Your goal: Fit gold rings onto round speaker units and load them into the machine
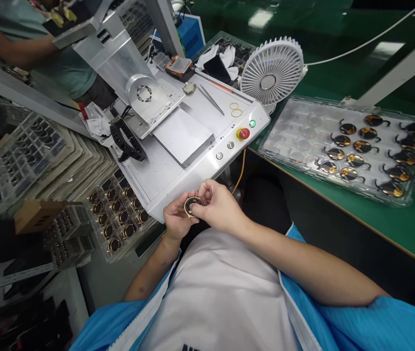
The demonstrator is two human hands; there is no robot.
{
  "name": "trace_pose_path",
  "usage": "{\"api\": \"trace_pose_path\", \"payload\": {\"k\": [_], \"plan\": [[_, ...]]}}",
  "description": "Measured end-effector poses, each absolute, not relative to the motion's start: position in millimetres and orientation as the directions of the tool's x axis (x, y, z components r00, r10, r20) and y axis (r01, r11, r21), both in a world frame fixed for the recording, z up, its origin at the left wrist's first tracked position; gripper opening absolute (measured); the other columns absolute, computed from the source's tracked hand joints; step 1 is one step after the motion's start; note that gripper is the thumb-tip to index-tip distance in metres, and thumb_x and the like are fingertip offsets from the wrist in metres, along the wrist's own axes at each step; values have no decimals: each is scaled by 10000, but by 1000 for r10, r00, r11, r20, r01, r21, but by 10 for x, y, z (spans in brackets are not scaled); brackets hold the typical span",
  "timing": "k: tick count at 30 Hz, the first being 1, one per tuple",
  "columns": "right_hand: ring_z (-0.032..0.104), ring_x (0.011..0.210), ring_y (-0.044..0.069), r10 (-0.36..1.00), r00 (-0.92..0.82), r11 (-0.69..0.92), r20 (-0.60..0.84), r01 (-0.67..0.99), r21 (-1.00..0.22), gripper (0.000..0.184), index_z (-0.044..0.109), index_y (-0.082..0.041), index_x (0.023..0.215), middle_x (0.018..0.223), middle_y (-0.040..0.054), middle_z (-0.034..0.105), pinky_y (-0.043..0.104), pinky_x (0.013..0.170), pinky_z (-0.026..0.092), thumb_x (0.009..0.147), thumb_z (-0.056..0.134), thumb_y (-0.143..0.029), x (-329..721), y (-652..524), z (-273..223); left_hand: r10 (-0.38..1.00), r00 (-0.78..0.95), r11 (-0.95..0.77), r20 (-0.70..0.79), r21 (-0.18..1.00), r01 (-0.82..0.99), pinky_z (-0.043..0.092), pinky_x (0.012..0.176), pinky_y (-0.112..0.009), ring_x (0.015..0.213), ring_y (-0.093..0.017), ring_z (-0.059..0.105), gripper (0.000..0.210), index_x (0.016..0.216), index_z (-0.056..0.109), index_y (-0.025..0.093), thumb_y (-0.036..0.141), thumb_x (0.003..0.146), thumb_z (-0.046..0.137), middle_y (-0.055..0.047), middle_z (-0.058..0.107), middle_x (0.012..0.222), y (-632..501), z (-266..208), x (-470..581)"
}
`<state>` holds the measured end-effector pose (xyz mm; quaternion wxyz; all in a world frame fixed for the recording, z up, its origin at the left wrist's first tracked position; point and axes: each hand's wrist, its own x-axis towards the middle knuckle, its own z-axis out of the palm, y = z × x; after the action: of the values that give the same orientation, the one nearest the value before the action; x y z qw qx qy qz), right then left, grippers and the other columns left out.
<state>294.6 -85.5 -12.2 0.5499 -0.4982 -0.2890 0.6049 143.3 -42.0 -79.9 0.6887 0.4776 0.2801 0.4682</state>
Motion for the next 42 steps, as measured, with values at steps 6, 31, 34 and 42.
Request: {"api": "trace_pose_path", "payload": {"k": [6, 31, 34, 42], "plan": [[624, 535, 133, 940, 40, -286, -340, -454, -844, 472, 460, -229, 791, 608, -53, 636, 223, 507, 487, 624, 894, -307, 2974, -853, -188, 934, 354, 69, 49, 947, -313, 699, 807, -364, 933, -255, 822, 594, 1043, 830, 315, 387, 492, 1039, -36, 835, 1079, -438, -886, 1410], [532, 355, 131, 867, 349, -257, -355, -296, -920, 509, 545, -211, 807, 505, -16, 607, 222, 303, 464, 707, 960, -489, 3628, 13, -231, 899, 427, 56, 101, 938, -341, 678, 870, -410, 1013, -282, 803, 434, 1176, 738, 246, 319, 782, 904, -87, 767, 1202, -389, -728, 1351], [476, 331, 112, 842, 432, -221, -323, -271, -937, 458, 510, -221, 742, 486, -20, 571, 225, 302, 440, 781, 918, -425, 3799, 273, -177, 884, 454, 20, 107, 964, -266, 679, 757, -321, 890, -232, 808, 509, 1134, 757, 213, 231, 671, 969, -101, 794, 1130, -383, -701, 1358], [467, 341, 98, 955, 235, -146, -180, -154, -977, 465, 557, -202, 683, 479, -25, 566, 204, 343, 369, 723, 901, -513, 3552, -216, -167, 915, 339, -213, 218, 976, -52, 659, 969, -385, 1065, -277, 791, 714, 1321, 699, 181, 175, 655, 959, -158, 788, 1221, -427, -675, 1410]]}}
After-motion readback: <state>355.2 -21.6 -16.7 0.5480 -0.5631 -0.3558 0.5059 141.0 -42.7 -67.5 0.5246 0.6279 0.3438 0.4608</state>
